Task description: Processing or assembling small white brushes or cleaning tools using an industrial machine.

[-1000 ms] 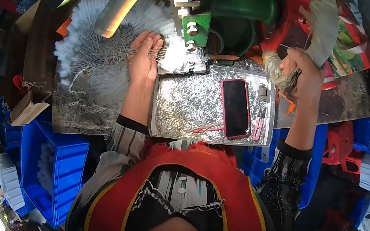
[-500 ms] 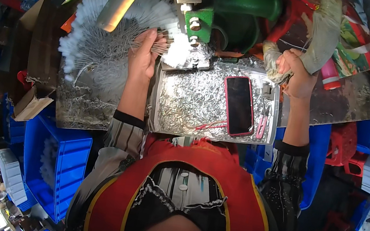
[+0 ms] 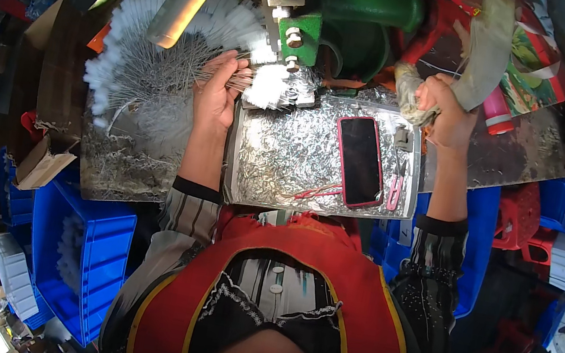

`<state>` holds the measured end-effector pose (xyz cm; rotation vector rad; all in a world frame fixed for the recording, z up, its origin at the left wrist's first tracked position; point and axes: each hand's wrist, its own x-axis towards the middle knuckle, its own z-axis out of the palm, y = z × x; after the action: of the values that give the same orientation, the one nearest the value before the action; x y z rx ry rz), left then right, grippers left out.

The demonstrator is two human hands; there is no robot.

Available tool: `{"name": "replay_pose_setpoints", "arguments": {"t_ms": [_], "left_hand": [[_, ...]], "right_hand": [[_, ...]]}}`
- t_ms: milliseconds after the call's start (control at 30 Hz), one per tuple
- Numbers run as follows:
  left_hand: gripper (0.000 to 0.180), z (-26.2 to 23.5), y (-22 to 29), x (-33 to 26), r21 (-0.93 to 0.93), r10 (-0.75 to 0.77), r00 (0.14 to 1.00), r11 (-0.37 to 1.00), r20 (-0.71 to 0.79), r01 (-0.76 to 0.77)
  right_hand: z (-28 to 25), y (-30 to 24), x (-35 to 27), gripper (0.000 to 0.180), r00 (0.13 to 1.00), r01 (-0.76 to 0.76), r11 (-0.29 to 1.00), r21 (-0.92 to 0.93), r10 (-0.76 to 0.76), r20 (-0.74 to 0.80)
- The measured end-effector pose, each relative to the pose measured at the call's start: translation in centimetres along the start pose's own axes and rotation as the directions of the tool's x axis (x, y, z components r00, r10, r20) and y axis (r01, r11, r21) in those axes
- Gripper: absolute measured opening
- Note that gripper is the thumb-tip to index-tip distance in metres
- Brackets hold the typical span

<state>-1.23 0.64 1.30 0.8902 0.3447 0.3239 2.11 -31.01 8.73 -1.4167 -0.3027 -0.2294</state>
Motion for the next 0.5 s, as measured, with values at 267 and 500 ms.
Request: {"name": "replay_pose_setpoints", "arguments": {"t_ms": [267, 500], "left_hand": [[0.024, 0.6, 0.3, 0.0, 0.07, -0.029, 0.999, 0.997, -0.012, 0.03], [0.024, 1.1, 0.7, 0.0, 0.118, -0.025, 1.0, 0.993, -0.014, 0.026]], "right_hand": [[1.2, -4.5, 1.1, 0.032, 0.969, -0.241, 0.966, -0.098, 0.235, -0.075], [0.3, -3.3, 1.1, 0.023, 0.987, -0.16, 0.987, 0.006, 0.16, -0.035]]}}
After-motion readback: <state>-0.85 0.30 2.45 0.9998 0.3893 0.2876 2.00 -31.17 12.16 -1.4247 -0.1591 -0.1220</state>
